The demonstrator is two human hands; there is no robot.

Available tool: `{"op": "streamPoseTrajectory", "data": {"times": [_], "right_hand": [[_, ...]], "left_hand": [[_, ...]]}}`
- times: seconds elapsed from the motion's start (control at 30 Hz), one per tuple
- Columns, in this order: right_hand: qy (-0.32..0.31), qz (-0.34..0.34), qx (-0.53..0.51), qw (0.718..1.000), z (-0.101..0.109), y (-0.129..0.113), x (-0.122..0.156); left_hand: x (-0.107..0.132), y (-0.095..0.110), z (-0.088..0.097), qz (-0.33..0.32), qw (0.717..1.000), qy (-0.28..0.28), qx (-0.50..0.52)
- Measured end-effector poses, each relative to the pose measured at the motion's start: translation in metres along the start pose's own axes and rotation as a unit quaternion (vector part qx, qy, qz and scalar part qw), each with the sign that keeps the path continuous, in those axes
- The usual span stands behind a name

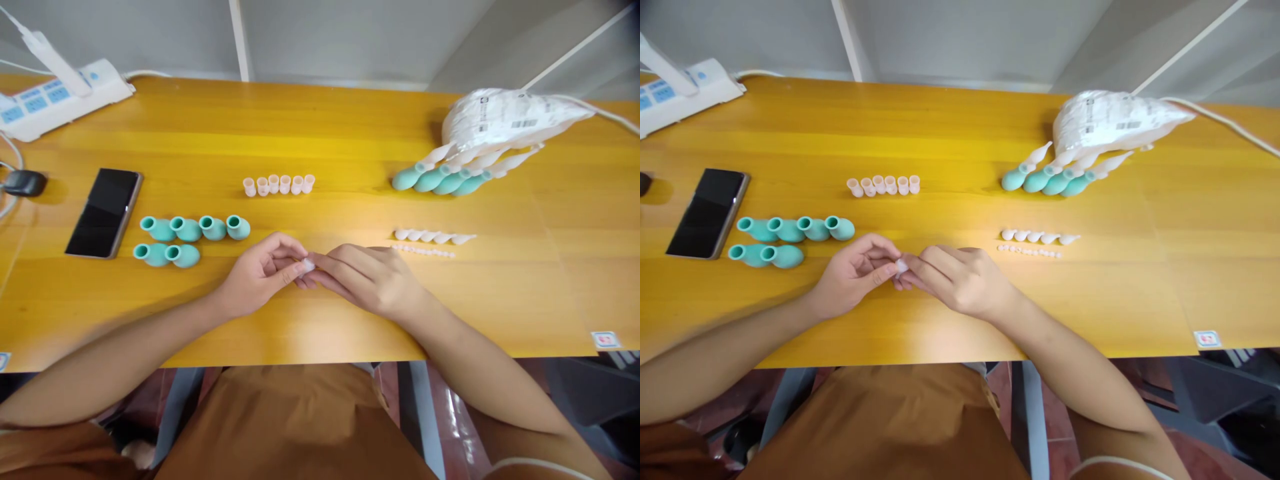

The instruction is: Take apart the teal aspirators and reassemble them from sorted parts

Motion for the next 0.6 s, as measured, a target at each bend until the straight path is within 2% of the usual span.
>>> {"op": "streamPoseTrajectory", "data": {"times": [0.13,0.27,0.43,0.6], "right_hand": [[-0.009,-0.051,-0.078,0.996,-0.005,0.017,0.001],[-0.001,-0.061,-0.121,0.991,-0.004,0.025,0.0],[0.017,-0.064,-0.123,0.99,0.001,0.027,-0.005],[0.033,-0.104,-0.111,0.988,0.005,0.041,-0.008]], "left_hand": [[-0.001,0.004,0.0,-0.021,1.0,0.005,0.001],[-0.002,0.009,0.0,-0.039,0.999,-0.003,-0.006],[-0.002,0.009,0.001,-0.043,0.998,-0.021,-0.026],[-0.001,0.006,0.003,-0.032,0.998,-0.014,-0.052]]}}
Point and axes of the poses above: each hand's wrist, its own x-axis away from the middle knuckle, its own z-axis out of the back of the hand, y = z × x, the point moved 9 cm from there along -x, towards the middle knuckle, and after that the axes turned 12 degrees about -z, right-handed, at the moved point
